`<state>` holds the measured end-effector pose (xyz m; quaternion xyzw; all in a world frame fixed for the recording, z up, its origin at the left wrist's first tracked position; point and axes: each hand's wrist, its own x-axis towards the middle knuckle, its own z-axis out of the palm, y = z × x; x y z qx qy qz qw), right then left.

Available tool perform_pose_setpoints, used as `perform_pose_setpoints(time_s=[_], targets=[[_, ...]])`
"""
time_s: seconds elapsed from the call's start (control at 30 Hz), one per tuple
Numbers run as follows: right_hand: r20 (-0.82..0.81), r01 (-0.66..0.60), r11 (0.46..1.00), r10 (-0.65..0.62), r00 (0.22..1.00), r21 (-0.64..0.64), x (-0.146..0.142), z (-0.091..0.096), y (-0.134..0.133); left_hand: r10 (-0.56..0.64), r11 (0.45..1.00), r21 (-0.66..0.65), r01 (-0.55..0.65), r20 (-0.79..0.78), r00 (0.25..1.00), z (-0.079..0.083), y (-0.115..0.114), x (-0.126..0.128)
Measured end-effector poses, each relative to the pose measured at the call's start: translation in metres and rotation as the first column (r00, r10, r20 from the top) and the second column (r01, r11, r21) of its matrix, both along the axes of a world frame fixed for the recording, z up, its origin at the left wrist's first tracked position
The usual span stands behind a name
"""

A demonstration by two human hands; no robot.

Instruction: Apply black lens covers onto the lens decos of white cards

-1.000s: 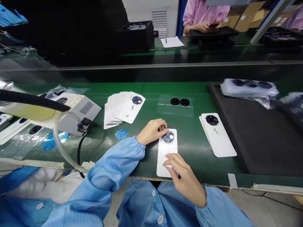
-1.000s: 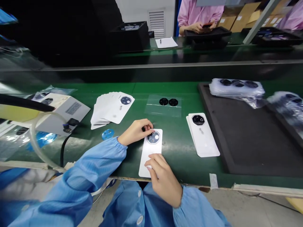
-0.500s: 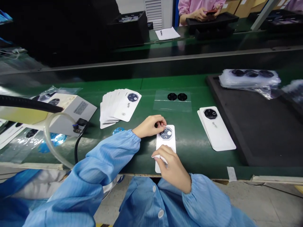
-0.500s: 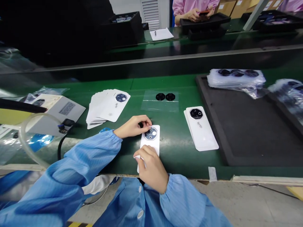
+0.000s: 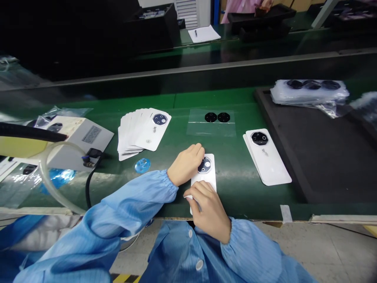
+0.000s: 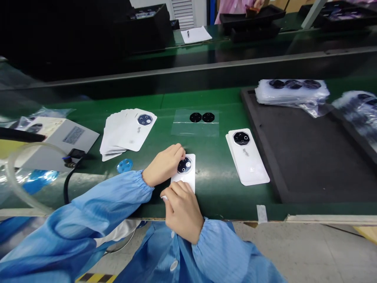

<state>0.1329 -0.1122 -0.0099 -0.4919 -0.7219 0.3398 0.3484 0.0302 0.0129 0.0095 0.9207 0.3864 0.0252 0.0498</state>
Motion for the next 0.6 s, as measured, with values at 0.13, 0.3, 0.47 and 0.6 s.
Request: perform_pose_setpoints(time_s=[0.13, 0.3, 0.47, 0.6], targets=[[0.011, -0.004, 1.000, 0.004, 1.000, -0.004, -0.001, -0.001, 0.000, -0.013, 0.994, 0.110, 0.019, -0.054, 0.998, -0.005, -0.006, -0.001], [0.012, -0.006, 1.000, 0.006, 1.000, -0.009, 0.000, 0.000, -0.001, -0.073, 0.980, 0.181, 0.082, -0.059, 0.996, -0.006, -0.006, -0.007], [0.004, -0.006, 1.000, 0.006, 1.000, -0.012, 0.000, 0.001, -0.001, -0.133, 0.972, 0.193, 0.131, -0.004, 0.991, -0.006, -0.011, -0.016], [0.000, -0.008, 1.000, 0.008, 1.000, -0.012, 0.000, 0.001, -0.001, -0.169, 0.974, 0.164, 0.158, 0.056, 0.984, -0.011, -0.016, -0.028]])
